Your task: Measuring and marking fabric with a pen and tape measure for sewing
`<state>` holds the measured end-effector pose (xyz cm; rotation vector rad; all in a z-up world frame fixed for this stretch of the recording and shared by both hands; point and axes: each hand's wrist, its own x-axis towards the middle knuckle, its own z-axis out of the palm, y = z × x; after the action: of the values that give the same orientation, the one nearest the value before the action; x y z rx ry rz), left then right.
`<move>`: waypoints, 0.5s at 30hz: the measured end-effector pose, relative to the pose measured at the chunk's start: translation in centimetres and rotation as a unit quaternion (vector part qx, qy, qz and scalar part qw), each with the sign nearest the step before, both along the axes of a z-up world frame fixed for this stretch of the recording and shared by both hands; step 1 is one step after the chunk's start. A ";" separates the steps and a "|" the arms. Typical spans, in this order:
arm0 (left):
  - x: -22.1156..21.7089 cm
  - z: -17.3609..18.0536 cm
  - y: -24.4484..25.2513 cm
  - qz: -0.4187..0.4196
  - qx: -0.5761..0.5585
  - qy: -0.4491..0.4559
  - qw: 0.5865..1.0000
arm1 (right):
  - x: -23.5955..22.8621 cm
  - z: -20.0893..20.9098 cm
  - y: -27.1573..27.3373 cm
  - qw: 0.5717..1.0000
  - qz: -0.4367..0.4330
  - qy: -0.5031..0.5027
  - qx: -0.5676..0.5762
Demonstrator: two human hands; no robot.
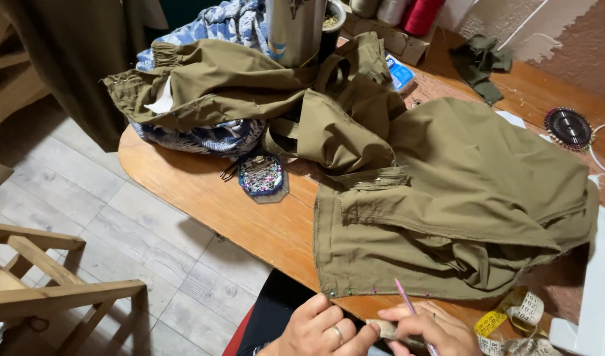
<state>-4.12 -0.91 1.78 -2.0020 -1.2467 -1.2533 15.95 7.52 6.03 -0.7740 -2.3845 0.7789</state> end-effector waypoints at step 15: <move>-5.4 1.8 3.6 0.031 -0.271 -0.218 0.937 | -1.9 -0.9 1.2 0.952 -0.146 0.102 -0.248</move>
<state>-9.56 2.70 3.56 -2.0726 -2.0382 -1.4948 14.07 8.76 5.17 -1.1490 -1.8486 1.2799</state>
